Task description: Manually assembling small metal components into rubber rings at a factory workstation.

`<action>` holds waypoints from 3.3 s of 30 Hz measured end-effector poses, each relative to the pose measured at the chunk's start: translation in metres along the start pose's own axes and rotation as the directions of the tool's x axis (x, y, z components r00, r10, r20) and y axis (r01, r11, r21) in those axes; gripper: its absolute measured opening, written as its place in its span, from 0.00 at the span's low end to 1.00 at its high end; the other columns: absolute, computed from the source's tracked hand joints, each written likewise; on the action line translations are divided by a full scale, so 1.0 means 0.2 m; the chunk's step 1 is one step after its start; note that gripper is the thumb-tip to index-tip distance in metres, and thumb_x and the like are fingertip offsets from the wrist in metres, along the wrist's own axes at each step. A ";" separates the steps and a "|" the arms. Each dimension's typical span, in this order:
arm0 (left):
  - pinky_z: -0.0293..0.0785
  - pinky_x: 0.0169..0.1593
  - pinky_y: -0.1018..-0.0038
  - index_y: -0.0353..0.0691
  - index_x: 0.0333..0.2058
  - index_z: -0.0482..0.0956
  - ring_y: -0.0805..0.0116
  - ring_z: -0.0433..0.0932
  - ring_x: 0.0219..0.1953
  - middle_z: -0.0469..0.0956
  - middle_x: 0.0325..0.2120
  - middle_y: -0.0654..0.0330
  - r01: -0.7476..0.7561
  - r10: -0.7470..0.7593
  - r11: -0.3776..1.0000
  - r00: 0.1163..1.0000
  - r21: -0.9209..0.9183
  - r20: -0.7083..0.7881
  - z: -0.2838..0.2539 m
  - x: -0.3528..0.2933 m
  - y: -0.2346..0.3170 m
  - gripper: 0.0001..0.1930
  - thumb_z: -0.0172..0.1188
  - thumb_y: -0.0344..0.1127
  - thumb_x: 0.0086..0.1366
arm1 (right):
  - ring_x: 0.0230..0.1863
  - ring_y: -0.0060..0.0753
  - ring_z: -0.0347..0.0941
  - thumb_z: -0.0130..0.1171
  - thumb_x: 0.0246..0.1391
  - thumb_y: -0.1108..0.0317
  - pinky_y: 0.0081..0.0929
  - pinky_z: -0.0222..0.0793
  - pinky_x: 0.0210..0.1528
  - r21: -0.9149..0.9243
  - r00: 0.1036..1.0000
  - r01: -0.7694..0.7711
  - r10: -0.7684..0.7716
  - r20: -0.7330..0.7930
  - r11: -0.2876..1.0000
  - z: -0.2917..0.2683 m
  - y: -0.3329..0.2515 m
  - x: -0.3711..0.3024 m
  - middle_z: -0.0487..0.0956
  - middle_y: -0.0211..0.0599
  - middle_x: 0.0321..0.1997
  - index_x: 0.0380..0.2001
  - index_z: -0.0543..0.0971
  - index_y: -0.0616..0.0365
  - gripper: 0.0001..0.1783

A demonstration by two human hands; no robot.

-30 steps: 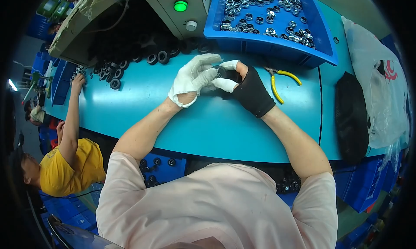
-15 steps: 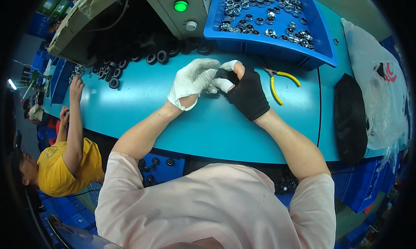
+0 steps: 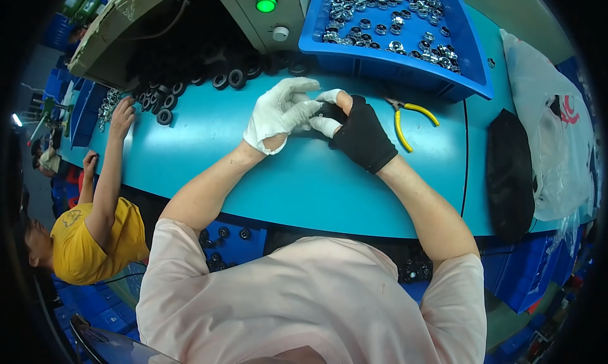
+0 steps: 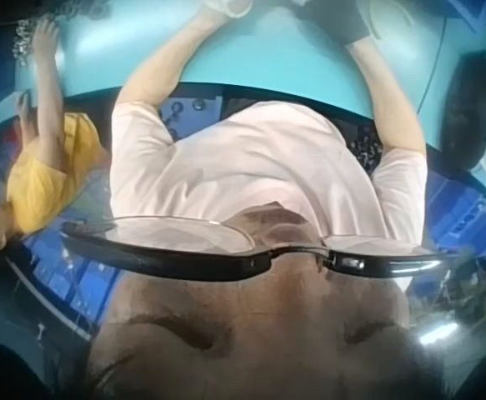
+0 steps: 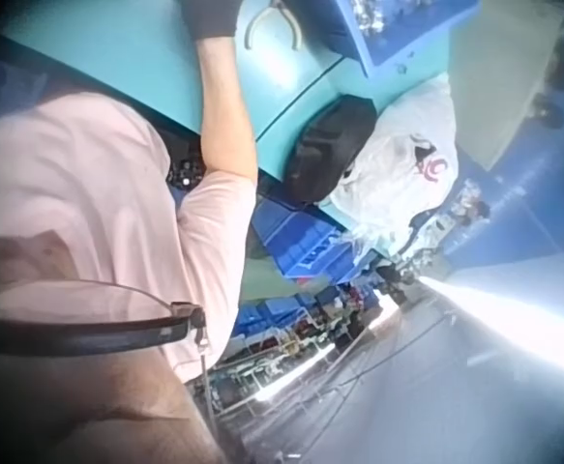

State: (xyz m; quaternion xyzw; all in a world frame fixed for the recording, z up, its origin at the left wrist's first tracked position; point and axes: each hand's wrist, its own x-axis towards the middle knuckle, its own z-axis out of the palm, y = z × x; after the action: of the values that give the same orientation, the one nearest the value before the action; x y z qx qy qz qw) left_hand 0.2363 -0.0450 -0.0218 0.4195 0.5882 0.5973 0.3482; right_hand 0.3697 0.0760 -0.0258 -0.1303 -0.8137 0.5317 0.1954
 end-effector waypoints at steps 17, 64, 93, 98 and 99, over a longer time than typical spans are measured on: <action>0.73 0.43 0.77 0.33 0.46 0.72 0.70 0.76 0.40 0.76 0.40 0.55 -0.020 0.020 0.999 0.999 0.035 0.026 -0.01 0.01 0.01 0.16 0.59 0.32 0.60 | 0.33 0.19 0.72 0.64 0.46 0.73 0.18 0.69 0.37 0.368 0.995 -0.009 0.044 -0.089 0.930 0.06 0.06 0.01 0.76 0.30 0.31 0.39 0.71 0.60 0.17; 0.72 0.44 0.76 0.34 0.46 0.75 0.70 0.76 0.40 0.77 0.39 0.58 -0.041 0.038 0.996 0.999 -0.074 -0.036 -0.01 0.01 -0.03 0.16 0.61 0.30 0.59 | 0.31 0.23 0.77 0.52 0.59 0.60 0.22 0.75 0.35 0.652 0.935 -0.333 0.328 0.134 0.682 0.01 0.04 0.02 0.78 0.31 0.31 0.35 0.76 0.57 0.11; 0.76 0.35 0.77 0.34 0.39 0.79 0.69 0.78 0.32 0.79 0.32 0.57 0.229 -0.288 0.922 0.945 0.313 0.157 -0.41 -0.36 0.46 0.12 0.59 0.34 0.60 | 0.23 0.23 0.75 0.55 0.55 0.64 0.19 0.70 0.21 0.284 0.995 -0.085 0.069 0.068 0.955 -0.27 -0.25 0.11 0.77 0.32 0.29 0.37 0.77 0.57 0.10; 0.77 0.30 0.80 0.38 0.40 0.80 0.73 0.78 0.29 0.81 0.32 0.58 0.602 -0.734 0.674 0.610 0.429 0.298 -0.71 -0.99 0.34 0.14 0.62 0.40 0.59 | 0.20 0.18 0.71 0.57 0.54 0.64 0.18 0.65 0.22 -0.318 0.949 0.099 -0.185 -0.254 0.943 -0.66 -0.16 0.46 0.76 0.30 0.21 0.33 0.79 0.59 0.09; 0.77 0.31 0.79 0.38 0.40 0.80 0.74 0.78 0.29 0.81 0.32 0.57 0.688 -0.855 0.503 0.485 0.523 0.185 -0.73 -1.12 0.29 0.12 0.62 0.36 0.58 | 0.18 0.20 0.70 0.58 0.53 0.65 0.21 0.64 0.20 -0.293 0.965 -0.105 0.027 -0.259 0.950 -0.65 -0.24 0.50 0.75 0.32 0.20 0.31 0.79 0.61 0.10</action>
State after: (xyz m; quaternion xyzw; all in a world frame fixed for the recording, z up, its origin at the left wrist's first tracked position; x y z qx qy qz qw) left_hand 0.1996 -0.3129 0.0210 0.2783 0.7269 0.1373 0.6126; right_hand 0.3400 0.2046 0.0828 -0.2527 -0.8496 0.3854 0.2566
